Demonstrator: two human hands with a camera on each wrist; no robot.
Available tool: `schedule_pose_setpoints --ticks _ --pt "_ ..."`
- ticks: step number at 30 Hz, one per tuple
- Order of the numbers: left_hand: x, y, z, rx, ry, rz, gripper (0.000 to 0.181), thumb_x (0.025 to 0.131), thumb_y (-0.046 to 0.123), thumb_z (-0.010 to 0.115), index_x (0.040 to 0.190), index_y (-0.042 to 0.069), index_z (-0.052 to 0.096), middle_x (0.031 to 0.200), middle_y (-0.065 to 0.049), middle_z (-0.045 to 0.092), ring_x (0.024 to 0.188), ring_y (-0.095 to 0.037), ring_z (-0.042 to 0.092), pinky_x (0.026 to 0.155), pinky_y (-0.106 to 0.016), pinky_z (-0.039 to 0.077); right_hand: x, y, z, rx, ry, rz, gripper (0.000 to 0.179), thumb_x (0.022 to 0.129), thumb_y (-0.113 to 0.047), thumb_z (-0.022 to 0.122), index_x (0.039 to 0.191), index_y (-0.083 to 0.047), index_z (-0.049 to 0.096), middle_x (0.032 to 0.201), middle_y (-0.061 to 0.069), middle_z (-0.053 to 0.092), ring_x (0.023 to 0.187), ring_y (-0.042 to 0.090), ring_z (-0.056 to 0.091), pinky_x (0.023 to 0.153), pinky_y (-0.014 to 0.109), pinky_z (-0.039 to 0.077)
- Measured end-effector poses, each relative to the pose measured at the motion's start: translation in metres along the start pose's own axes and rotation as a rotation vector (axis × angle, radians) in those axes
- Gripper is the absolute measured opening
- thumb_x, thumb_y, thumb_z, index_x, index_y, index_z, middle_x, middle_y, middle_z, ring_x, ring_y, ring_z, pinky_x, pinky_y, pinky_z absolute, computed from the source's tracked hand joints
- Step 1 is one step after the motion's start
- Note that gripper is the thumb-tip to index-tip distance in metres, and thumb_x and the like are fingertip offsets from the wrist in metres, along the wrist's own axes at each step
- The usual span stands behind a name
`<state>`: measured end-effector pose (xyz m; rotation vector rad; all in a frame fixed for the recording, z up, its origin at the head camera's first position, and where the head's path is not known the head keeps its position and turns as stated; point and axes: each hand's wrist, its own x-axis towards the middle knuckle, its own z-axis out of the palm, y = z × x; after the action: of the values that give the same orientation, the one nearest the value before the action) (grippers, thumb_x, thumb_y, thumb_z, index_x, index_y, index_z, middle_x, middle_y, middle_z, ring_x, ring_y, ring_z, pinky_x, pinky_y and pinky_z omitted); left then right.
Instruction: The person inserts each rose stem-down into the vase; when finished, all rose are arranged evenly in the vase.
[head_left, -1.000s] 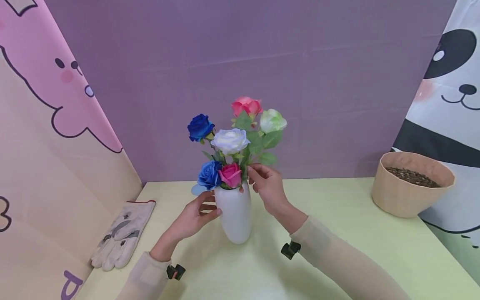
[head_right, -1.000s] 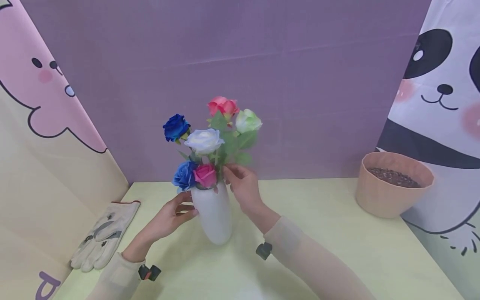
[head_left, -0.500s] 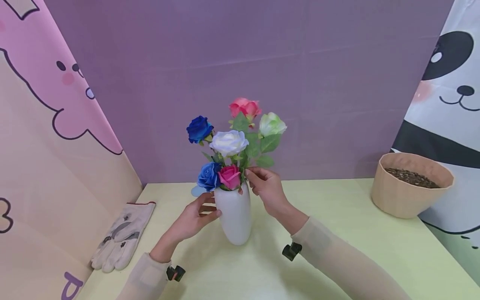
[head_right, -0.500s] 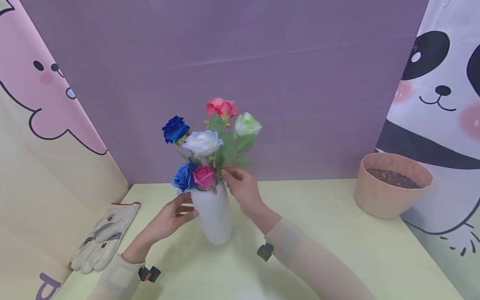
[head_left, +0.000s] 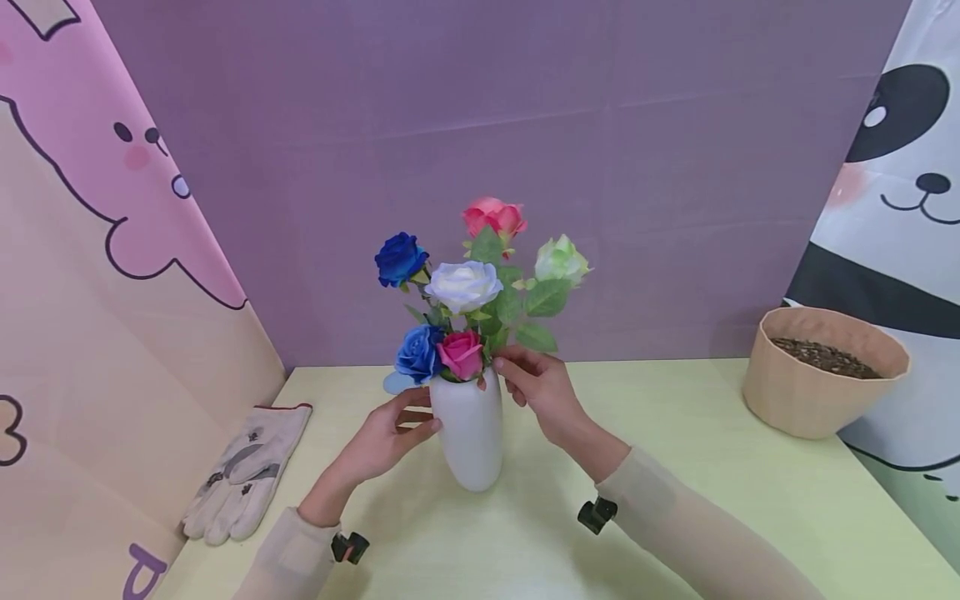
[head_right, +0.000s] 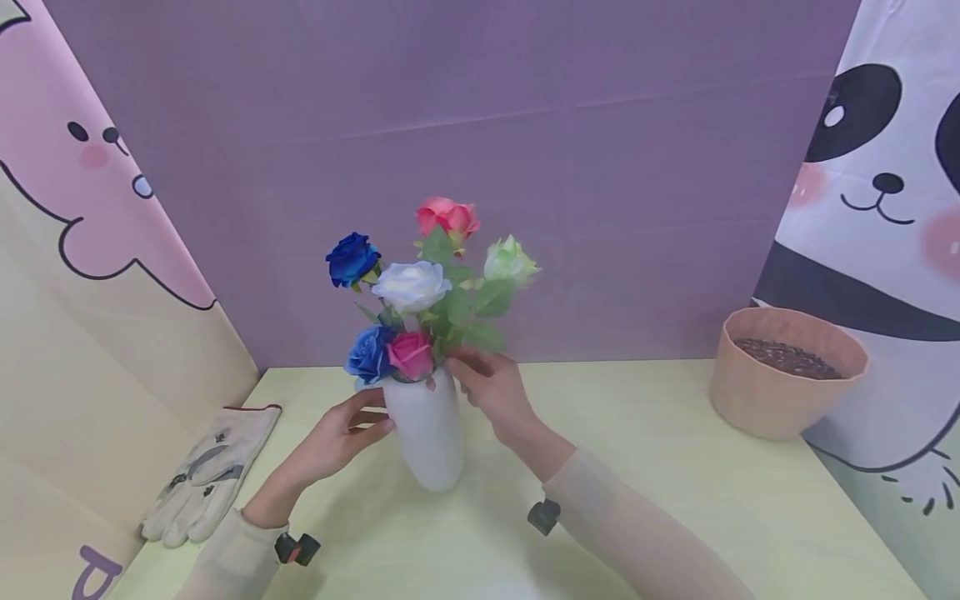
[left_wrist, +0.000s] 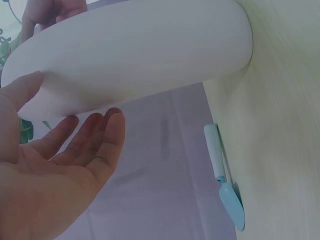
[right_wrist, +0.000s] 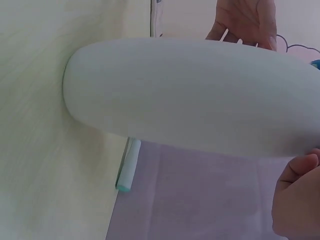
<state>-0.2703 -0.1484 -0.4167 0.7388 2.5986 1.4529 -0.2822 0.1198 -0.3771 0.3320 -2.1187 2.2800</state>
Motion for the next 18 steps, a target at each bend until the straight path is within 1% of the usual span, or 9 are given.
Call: schedule_pose_setpoints --ticks 3,5,7,10,12,16,18 --pt "-0.002 0.000 -0.002 0.052 0.023 0.022 0.044 0.102 0.027 0.059 0.142 0.012 0.051 0.142 -0.010 0.056 0.126 -0.032 0.060 0.101 -0.045 0.055 0.000 0.003 -0.010 -0.096 -0.017 -0.012 0.028 0.098 -0.018 0.064 0.119 0.000 0.065 0.079 -0.002 0.058 0.066 0.012 0.050 0.057 0.021 0.043" --pt "-0.002 0.000 -0.003 0.098 0.046 0.040 0.038 0.103 0.024 0.057 0.138 0.011 0.056 0.139 -0.009 0.060 0.124 -0.031 0.062 0.100 -0.045 0.055 0.000 0.006 -0.019 -0.188 -0.031 -0.029 0.028 0.099 -0.020 0.063 0.120 -0.002 0.066 0.086 -0.001 0.062 0.070 0.016 0.055 0.056 0.022 0.046" --pt "-0.003 -0.001 -0.005 0.146 0.068 0.052 0.034 0.103 0.021 0.057 0.134 0.009 0.060 0.135 -0.008 0.063 0.121 -0.028 0.064 0.098 -0.044 0.057 0.000 0.009 -0.028 -0.288 -0.041 -0.041 0.028 0.099 -0.021 0.062 0.121 -0.004 0.067 0.096 0.006 0.067 0.073 0.019 0.059 0.057 0.024 0.049" --pt "-0.003 -0.003 -0.008 0.224 0.111 0.062 0.029 0.101 0.018 0.059 0.129 0.009 0.065 0.128 -0.007 0.067 0.115 -0.025 0.066 0.092 -0.041 0.059 0.000 0.013 -0.042 -0.402 -0.051 -0.059 0.027 0.099 -0.021 0.062 0.120 -0.005 0.068 0.105 0.015 0.069 0.076 0.022 0.064 0.057 0.027 0.052" --pt "-0.003 -0.005 -0.010 0.277 0.141 0.057 0.028 0.100 0.017 0.061 0.126 0.009 0.067 0.125 -0.006 0.068 0.112 -0.024 0.067 0.089 -0.040 0.060 -0.001 0.014 -0.050 -0.458 -0.054 -0.072 0.026 0.098 -0.021 0.063 0.118 -0.006 0.069 0.108 0.017 0.069 0.074 0.019 0.065 0.057 0.028 0.053" --pt "-0.004 -0.008 -0.013 0.400 0.200 0.047 0.027 0.098 0.018 0.064 0.123 0.008 0.069 0.122 -0.006 0.070 0.109 -0.025 0.069 0.088 -0.043 0.059 -0.002 0.014 -0.065 -0.563 -0.060 -0.103 0.021 0.098 -0.021 0.064 0.114 -0.009 0.070 0.103 0.011 0.070 0.071 0.016 0.066 0.056 0.029 0.054" --pt "-0.005 -0.009 -0.015 0.465 0.228 0.044 0.026 0.097 0.019 0.065 0.121 0.008 0.070 0.119 -0.007 0.071 0.107 -0.026 0.069 0.087 -0.045 0.058 -0.003 0.013 -0.072 -0.616 -0.065 -0.119 0.019 0.098 -0.021 0.064 0.112 -0.011 0.071 0.104 0.009 0.070 0.072 0.014 0.067 0.057 0.030 0.055"
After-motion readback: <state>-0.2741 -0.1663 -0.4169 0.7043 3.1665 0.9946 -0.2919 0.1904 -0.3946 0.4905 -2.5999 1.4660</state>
